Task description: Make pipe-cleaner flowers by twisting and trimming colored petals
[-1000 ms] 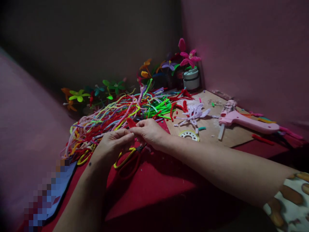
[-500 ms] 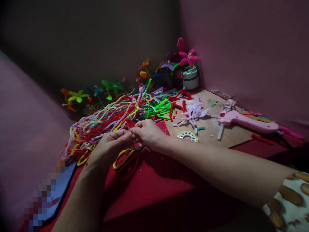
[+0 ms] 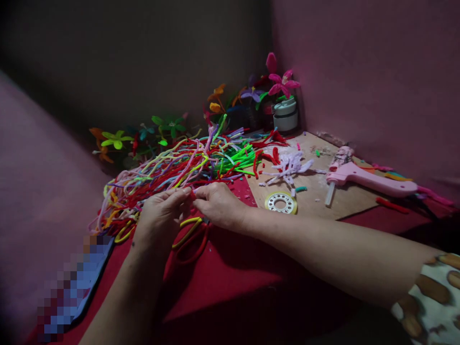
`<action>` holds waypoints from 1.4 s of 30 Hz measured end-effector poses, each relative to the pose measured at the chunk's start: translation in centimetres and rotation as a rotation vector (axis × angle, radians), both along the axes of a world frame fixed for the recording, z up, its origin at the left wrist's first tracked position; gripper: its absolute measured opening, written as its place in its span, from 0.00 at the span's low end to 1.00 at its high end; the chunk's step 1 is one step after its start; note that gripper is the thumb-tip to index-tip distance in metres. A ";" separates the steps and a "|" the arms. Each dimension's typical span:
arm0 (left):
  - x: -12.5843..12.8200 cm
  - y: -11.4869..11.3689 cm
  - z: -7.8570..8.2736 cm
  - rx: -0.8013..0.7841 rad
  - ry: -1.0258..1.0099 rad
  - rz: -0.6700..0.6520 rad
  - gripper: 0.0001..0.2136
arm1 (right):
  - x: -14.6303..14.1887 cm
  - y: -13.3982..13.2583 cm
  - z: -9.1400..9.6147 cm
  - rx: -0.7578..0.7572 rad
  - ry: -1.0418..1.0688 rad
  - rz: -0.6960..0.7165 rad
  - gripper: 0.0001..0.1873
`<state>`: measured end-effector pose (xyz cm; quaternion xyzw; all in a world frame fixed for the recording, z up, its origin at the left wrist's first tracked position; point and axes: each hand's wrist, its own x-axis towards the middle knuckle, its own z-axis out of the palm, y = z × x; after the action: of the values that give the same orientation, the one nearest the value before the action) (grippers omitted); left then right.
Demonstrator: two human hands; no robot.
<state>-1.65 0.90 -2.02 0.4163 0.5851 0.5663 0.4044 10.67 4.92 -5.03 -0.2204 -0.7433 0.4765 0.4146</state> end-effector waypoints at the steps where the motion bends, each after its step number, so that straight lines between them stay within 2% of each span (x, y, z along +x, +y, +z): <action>1: 0.0 0.0 -0.1 -0.005 -0.060 -0.017 0.07 | 0.0 0.0 0.0 -0.003 0.017 0.021 0.09; 5: -0.2 0.1 -0.1 -0.004 -0.192 -0.072 0.06 | 0.1 -0.2 0.2 -0.151 0.056 0.089 0.09; 10: -0.4 -0.3 0.0 -0.044 -0.058 -0.165 0.09 | 0.3 -0.4 0.6 -0.288 0.069 0.126 0.10; 14: -0.1 -0.4 0.1 0.023 -0.047 -0.076 0.09 | 0.2 -0.3 0.6 -0.305 0.006 0.086 0.12; 18: 0.2 -0.3 -0.1 -0.020 -0.104 -0.051 0.09 | 0.0 -0.4 0.6 -0.292 -0.018 0.047 0.13; 20: 0.2 -0.3 -0.1 -0.035 -0.091 -0.051 0.10 | 0.0 -0.5 0.7 -0.332 -0.012 0.073 0.12; 23: 0.2 -0.3 -0.1 -0.039 -0.005 -0.041 0.11 | 0.1 -0.5 0.8 -0.408 0.004 0.137 0.10; 26: 0.1 -0.3 0.1 -0.030 0.116 -0.042 0.12 | 0.1 -0.5 0.7 -0.412 -0.009 0.118 0.12; 31: 0.1 -0.4 0.2 0.129 0.592 0.074 0.14 | -0.3 -0.4 0.2 -0.347 -0.077 0.067 0.10; 33: 0.1 -0.3 0.1 0.135 0.672 0.075 0.14 | -0.3 -0.5 0.3 -0.361 -0.111 0.066 0.10; 35: -0.1 -0.2 -0.1 0.102 0.589 0.038 0.13 | -0.2 -0.6 0.5 -0.377 -0.130 0.073 0.10; 39: -0.5 0.2 -0.3 0.068 0.186 -0.053 0.14 | 0.1 -0.8 0.8 -0.463 -0.075 0.112 0.11; 42: -1.1 0.3 -0.1 0.040 -0.014 -0.112 0.11 | 0.2 -0.6 0.7 -0.542 -0.022 0.154 0.12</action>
<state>-2.74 1.23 -2.12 0.4524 0.5467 0.5572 0.4312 10.91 4.32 -4.33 -0.2712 -0.6078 0.6857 0.2947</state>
